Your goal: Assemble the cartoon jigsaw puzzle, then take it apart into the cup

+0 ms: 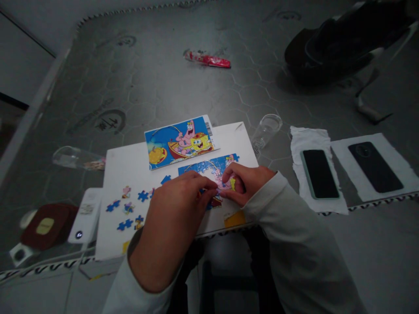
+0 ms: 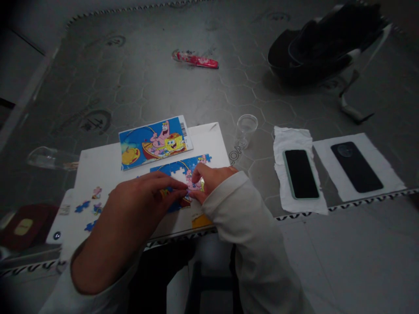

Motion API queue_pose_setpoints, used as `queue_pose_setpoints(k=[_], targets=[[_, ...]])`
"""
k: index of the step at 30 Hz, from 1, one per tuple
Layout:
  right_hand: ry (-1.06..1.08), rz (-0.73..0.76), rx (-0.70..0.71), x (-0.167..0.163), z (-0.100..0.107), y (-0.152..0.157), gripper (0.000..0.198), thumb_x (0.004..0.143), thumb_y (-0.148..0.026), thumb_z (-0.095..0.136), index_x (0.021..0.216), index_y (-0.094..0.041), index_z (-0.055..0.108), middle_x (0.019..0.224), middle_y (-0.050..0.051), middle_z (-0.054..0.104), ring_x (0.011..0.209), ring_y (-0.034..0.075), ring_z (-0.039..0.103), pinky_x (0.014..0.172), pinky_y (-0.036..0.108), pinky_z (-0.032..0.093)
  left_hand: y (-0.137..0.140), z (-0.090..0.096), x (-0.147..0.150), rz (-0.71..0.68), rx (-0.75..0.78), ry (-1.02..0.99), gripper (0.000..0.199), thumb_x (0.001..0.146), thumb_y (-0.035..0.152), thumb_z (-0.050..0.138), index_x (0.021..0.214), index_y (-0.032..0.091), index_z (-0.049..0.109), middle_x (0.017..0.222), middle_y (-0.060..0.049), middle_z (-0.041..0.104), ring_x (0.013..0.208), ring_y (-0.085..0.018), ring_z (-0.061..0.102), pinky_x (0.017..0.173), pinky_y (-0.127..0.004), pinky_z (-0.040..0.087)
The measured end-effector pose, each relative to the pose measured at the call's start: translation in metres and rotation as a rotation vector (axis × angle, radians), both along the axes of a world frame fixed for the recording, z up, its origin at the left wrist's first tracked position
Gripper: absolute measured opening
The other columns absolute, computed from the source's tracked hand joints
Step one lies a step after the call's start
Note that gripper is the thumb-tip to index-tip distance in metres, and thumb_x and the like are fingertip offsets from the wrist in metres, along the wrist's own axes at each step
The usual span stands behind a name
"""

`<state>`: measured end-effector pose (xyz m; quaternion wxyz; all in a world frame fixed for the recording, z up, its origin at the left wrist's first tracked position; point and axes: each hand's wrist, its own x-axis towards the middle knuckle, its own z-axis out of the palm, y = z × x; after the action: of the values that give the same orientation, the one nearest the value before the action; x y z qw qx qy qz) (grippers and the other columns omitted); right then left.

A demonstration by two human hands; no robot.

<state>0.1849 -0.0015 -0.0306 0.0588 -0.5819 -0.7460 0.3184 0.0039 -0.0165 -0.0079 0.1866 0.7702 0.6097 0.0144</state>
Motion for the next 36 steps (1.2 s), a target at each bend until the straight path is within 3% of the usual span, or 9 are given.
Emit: queue_pose_setpoints(k=[7, 13, 25, 36], targets=[[-0.005, 0.007, -0.027, 0.0003, 0.0010, 0.0009, 0.023, 0.080, -0.037, 0.071, 0.095, -0.024, 0.059, 0.061, -0.007, 0.059, 0.056, 0.011, 0.054, 0.060, 0.025, 0.032, -0.0072, -0.0048, -0.0005, 0.000, 0.066, 0.040, 0.026, 0.080, 0.037, 0.075, 0.104, 0.031, 0.071, 0.101, 0.000, 0.073, 0.081, -0.024, 0.069, 0.064, -0.032, 0.044], [0.003, -0.007, -0.007, 0.0012, 0.0006, -0.0004, 0.035, 0.077, -0.039, 0.074, 0.106, -0.026, 0.059, 0.061, -0.008, 0.058, 0.056, 0.011, 0.052, 0.060, 0.025, 0.032, -0.0052, -0.0004, -0.0024, 0.022, 0.028, 0.030, 0.011, 0.086, 0.033, 0.067, 0.095, 0.032, 0.074, 0.096, 0.001, 0.074, 0.079, -0.022, 0.069, 0.063, -0.031, 0.041], [0.014, -0.033, 0.000, 0.0004, -0.0004, -0.0004, 0.033, 0.075, -0.037, 0.074, 0.102, -0.026, 0.059, 0.059, -0.009, 0.058, 0.055, 0.010, 0.052, 0.058, 0.025, 0.032, -0.0045, -0.0054, 0.0007, 0.048, 0.014, -0.016, 0.010, 0.087, 0.023, 0.063, 0.094, 0.027, 0.069, 0.096, 0.001, 0.071, 0.079, -0.021, 0.066, 0.063, -0.030, 0.038], [0.001, -0.007, 0.013, 0.0013, 0.0004, -0.0003, 0.031, 0.078, -0.039, 0.072, 0.103, -0.025, 0.060, 0.059, -0.008, 0.057, 0.055, 0.011, 0.052, 0.059, 0.025, 0.031, -0.0059, -0.0019, 0.0007, 0.078, 0.004, -0.040, 0.009, 0.088, 0.024, 0.063, 0.093, 0.028, 0.069, 0.098, 0.001, 0.071, 0.081, -0.021, 0.066, 0.066, -0.030, 0.040]])
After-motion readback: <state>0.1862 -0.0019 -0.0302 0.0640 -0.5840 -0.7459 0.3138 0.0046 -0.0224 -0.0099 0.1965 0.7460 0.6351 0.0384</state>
